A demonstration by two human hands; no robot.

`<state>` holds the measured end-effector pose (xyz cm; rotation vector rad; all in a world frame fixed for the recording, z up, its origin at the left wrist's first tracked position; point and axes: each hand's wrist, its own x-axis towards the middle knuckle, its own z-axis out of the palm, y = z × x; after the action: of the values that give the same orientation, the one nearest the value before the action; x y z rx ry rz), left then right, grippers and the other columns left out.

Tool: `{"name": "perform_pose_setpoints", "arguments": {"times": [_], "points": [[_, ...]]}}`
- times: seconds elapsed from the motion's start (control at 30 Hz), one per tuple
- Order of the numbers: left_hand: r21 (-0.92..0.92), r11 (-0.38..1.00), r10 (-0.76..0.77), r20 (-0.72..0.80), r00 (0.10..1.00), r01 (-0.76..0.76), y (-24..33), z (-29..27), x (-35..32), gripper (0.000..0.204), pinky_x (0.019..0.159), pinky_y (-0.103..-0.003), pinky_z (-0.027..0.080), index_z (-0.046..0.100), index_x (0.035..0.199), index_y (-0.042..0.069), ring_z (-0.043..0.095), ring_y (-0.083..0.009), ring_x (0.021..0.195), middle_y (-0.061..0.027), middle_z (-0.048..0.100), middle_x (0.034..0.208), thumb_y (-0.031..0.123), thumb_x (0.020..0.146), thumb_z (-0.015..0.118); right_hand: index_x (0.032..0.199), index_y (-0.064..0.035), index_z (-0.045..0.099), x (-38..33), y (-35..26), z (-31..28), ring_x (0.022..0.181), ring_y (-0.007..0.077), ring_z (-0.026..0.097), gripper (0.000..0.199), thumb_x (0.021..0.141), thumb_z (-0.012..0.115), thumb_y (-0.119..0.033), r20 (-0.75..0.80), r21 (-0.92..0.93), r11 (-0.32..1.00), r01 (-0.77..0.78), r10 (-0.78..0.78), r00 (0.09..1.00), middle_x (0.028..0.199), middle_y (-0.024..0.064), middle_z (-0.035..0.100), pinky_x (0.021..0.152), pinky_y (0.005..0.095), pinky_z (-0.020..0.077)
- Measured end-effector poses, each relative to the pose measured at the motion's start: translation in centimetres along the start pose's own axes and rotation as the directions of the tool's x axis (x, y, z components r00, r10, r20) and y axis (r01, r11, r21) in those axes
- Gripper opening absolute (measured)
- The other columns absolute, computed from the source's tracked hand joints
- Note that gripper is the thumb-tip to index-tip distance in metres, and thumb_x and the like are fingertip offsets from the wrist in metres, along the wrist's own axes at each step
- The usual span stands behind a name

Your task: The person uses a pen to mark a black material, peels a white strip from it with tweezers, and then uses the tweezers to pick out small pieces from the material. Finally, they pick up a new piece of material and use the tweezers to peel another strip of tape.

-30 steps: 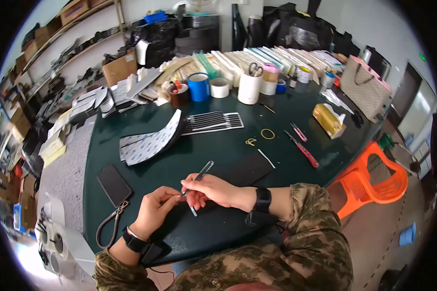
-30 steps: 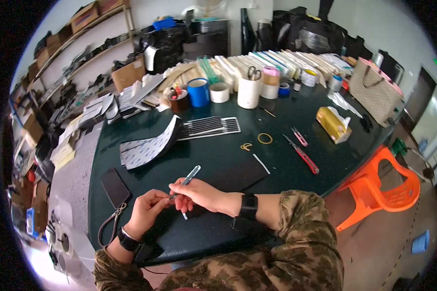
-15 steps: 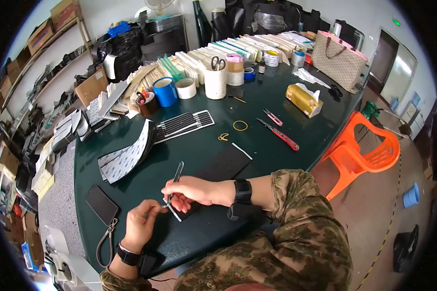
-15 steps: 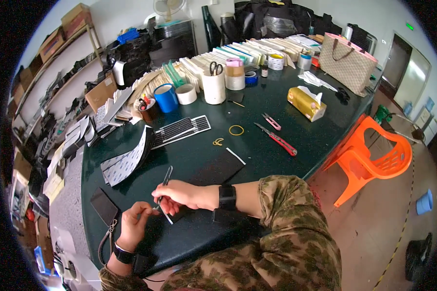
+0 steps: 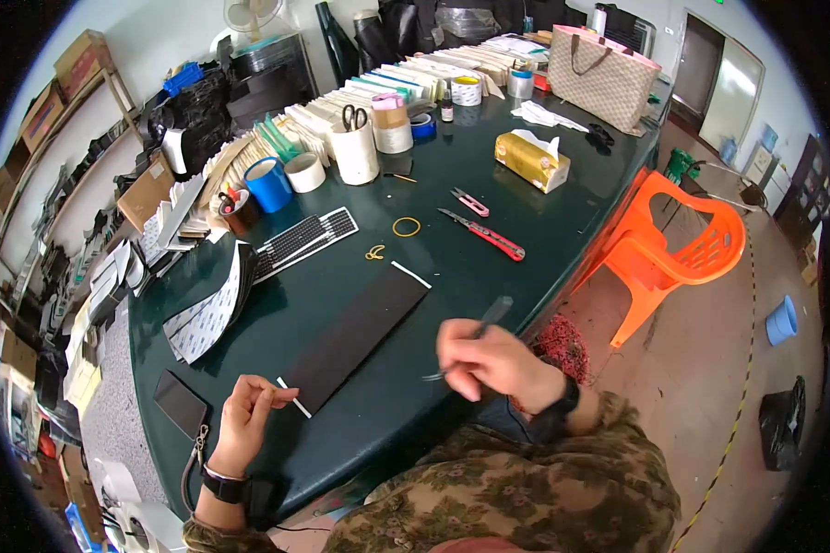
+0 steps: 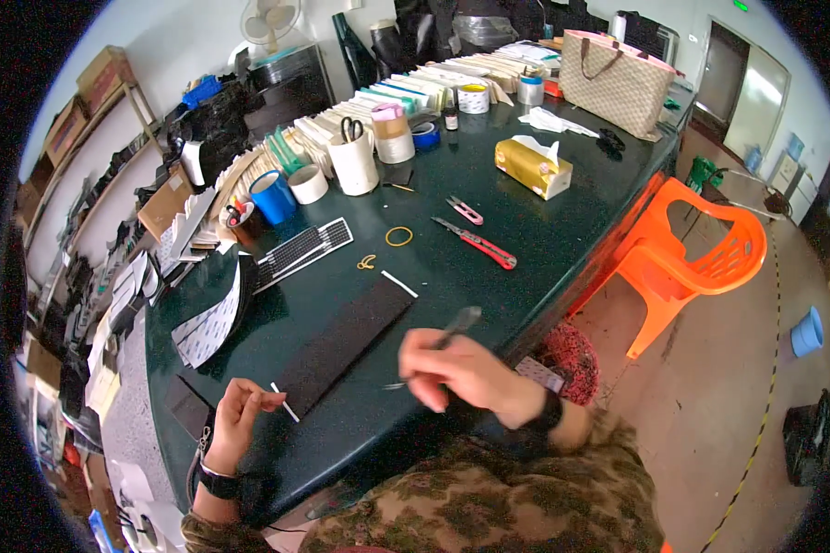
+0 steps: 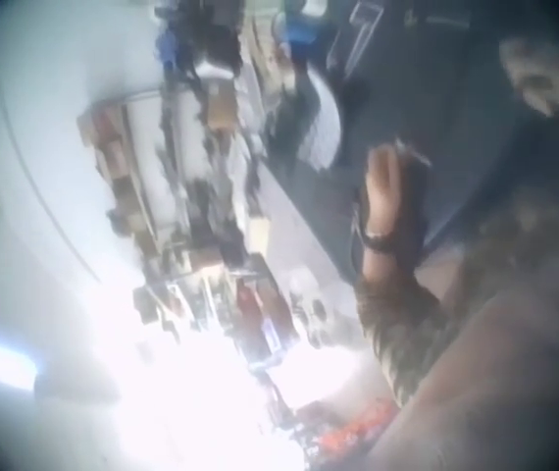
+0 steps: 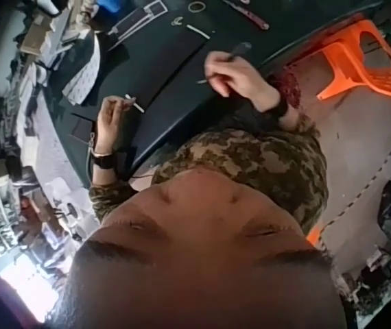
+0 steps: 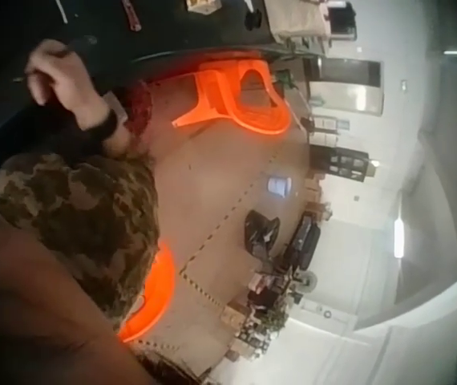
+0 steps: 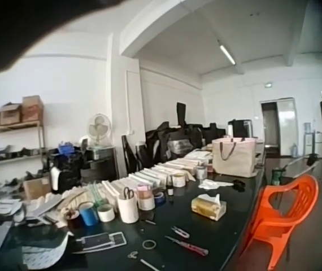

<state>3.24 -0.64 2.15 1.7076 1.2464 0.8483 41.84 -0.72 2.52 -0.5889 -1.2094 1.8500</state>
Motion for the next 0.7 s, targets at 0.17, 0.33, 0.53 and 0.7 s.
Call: {"name": "perform_pose_setpoints", "arguments": {"times": [0.17, 0.33, 0.53, 0.7], "points": [[0.095, 0.995, -0.03, 0.167, 0.985, 0.014, 5.9, 1.8, 1.2, 0.013, 0.087, -0.029, 0.053, 0.05, 0.104, 0.002, 0.069, -0.0152, 0.094, -0.0157, 0.075, 0.105, 0.014, 0.107, 0.055, 0.091, -0.007, 0.055, -8.8, 4.3, -5.5, 0.049, 0.0165, 0.046, 0.027, 0.104, 0.053, -0.031, -0.378, 0.272, 0.94, 0.208, -0.095, 0.921, 0.058, 0.0033, 0.047, 0.052, 0.0279, 0.0391], [0.183, 0.97, 0.068, 0.423, 0.904, -0.159, 12.7, 5.9, 5.7, 0.011, 0.085, -0.028, 0.055, 0.056, 0.099, 0.001, 0.07, -0.0141, 0.094, -0.0124, 0.077, 0.097, 0.011, 0.103, 0.06, 0.094, -0.0094, 0.056, -11.9, 12.4, -8.1, 0.055, 0.0176, 0.047, 0.027, 0.104, 0.056, -0.035, -0.596, 0.367, 0.89, 0.27, 0.002, 0.803, 0.059, 0.0048, 0.05, 0.054, 0.0308, 0.0358], [-0.023, 0.968, 0.222, 0.552, 0.804, -0.252, 15.2, 17.7, 11.5, 0.013, 0.08, -0.028, 0.056, 0.062, 0.1, 0.0, 0.071, -0.0144, 0.087, -0.007, 0.073, 0.084, 0.011, 0.105, 0.056, 0.097, -0.0095, 0.057, -11.6, 17.4, -9.3, 0.058, 0.0167, 0.048, 0.025, 0.106, 0.054, -0.033, -0.677, 0.401, 0.867, 0.297, 0.063, 0.733, 0.062, 0.0048, 0.052, 0.055, 0.0316, 0.0367], [-0.027, 0.943, 0.28, 0.608, 0.743, -0.333, 15.8, 28.5, 14.6, 0.021, 0.073, -0.029, 0.056, 0.062, 0.098, 0.001, 0.071, -0.0136, 0.08, -0.0053, 0.07, 0.079, 0.018, 0.107, 0.053, 0.099, -0.0077, 0.057, -11.7, 18.5, -10.4, 0.058, 0.0149, 0.051, 0.022, 0.107, 0.053, -0.028, -0.679, 0.192, 0.965, 0.18, -0.002, 0.734, 0.065, 0.0056, 0.056, 0.055, 0.0297, 0.0395]]}}
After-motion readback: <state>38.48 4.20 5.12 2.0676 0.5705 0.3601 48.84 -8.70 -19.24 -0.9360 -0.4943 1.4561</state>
